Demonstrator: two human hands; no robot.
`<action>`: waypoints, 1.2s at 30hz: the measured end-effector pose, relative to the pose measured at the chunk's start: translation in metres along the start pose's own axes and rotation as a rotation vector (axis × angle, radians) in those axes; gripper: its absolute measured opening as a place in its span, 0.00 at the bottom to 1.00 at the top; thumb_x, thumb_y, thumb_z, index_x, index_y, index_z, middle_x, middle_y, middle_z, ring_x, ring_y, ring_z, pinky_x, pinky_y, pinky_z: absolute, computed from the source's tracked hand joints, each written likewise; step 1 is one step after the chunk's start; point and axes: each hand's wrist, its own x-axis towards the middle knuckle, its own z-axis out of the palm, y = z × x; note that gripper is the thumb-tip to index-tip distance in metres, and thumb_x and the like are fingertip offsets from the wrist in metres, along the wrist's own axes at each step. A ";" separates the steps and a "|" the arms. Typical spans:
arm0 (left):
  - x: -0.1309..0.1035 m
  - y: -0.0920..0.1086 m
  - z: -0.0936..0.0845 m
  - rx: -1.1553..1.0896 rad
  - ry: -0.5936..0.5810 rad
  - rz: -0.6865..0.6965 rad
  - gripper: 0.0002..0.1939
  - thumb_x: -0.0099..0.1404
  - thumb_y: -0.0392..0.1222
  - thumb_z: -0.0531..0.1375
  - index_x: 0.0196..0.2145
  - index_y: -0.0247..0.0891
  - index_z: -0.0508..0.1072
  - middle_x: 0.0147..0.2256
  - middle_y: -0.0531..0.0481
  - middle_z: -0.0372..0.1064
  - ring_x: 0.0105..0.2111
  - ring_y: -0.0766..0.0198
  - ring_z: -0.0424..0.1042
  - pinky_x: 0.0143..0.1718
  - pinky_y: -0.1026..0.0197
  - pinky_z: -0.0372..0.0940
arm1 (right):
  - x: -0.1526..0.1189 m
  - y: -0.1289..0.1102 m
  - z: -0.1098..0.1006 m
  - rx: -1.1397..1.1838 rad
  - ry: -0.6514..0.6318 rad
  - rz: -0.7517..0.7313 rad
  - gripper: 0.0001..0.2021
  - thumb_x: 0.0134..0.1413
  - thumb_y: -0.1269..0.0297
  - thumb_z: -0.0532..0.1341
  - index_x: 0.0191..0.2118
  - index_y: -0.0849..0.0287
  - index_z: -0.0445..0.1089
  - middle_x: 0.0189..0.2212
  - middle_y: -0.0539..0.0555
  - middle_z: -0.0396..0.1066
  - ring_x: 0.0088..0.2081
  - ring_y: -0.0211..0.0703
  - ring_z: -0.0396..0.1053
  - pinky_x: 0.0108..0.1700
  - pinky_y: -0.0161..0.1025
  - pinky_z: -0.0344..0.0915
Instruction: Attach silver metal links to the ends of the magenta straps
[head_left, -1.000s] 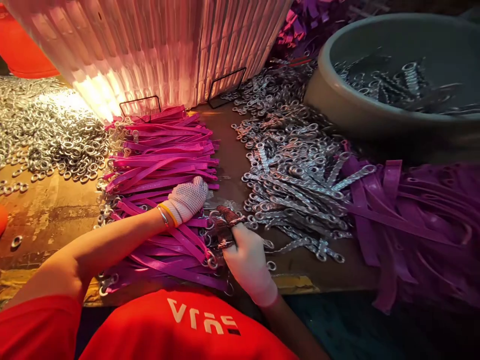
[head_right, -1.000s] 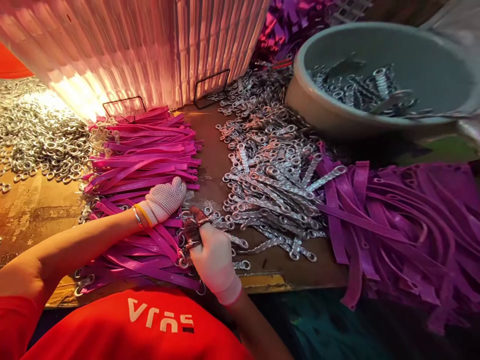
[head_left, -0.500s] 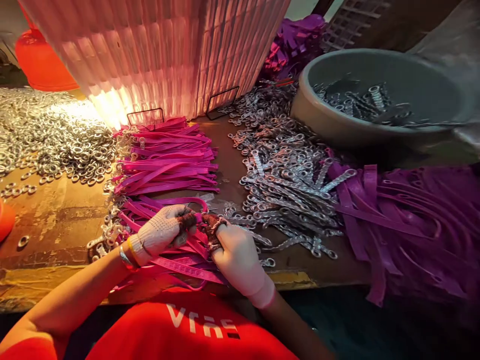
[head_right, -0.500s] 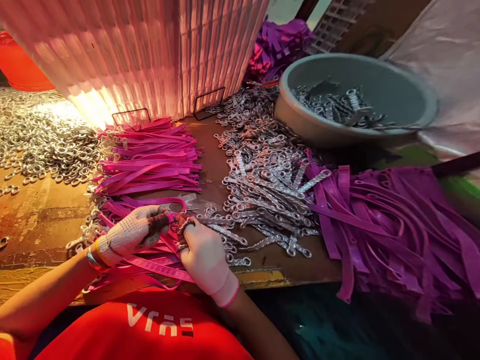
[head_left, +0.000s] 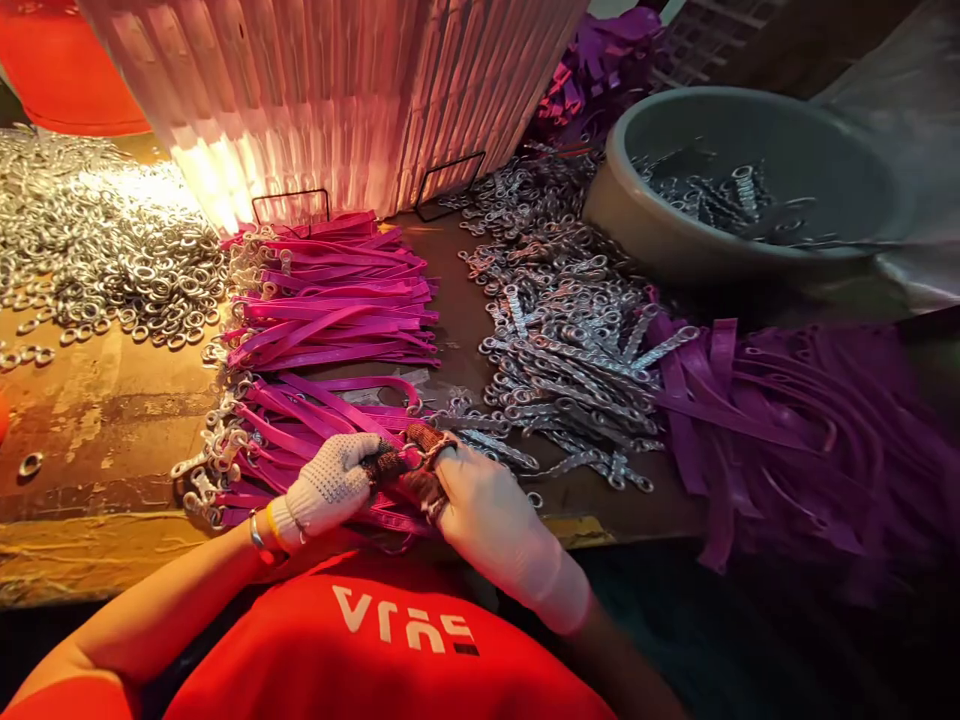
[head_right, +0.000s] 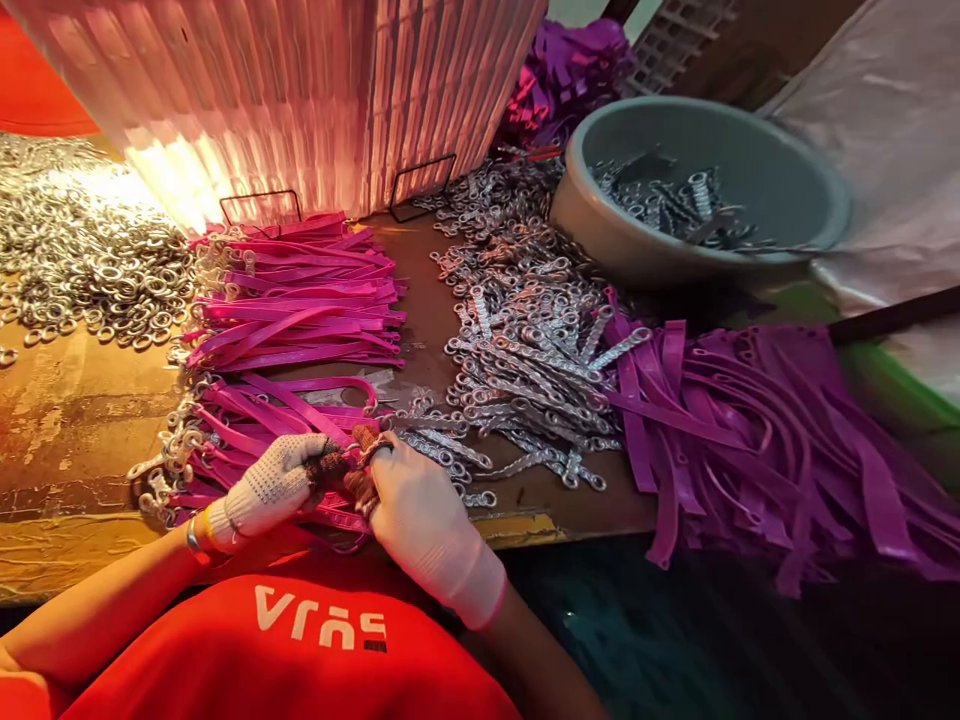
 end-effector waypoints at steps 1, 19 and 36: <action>-0.001 0.000 0.000 -0.008 0.004 -0.013 0.13 0.68 0.44 0.54 0.28 0.36 0.70 0.20 0.55 0.62 0.21 0.69 0.58 0.24 0.68 0.53 | 0.000 -0.001 -0.003 0.004 -0.074 0.022 0.10 0.43 0.78 0.57 0.31 0.57 0.69 0.31 0.56 0.75 0.30 0.45 0.69 0.32 0.37 0.57; -0.001 -0.017 0.008 0.067 -0.059 0.236 0.15 0.65 0.35 0.56 0.47 0.37 0.76 0.45 0.45 0.76 0.43 0.59 0.73 0.47 0.61 0.66 | -0.012 0.036 -0.024 0.092 -0.212 -0.047 0.08 0.57 0.61 0.61 0.36 0.59 0.75 0.37 0.58 0.75 0.36 0.46 0.71 0.36 0.38 0.62; 0.007 0.019 -0.008 -1.053 -0.171 -0.426 0.25 0.58 0.40 0.67 0.52 0.30 0.74 0.40 0.39 0.74 0.22 0.73 0.64 0.20 0.71 0.53 | 0.025 0.073 -0.001 0.292 0.243 -0.007 0.18 0.58 0.72 0.53 0.52 0.55 0.70 0.42 0.57 0.76 0.41 0.48 0.74 0.43 0.44 0.70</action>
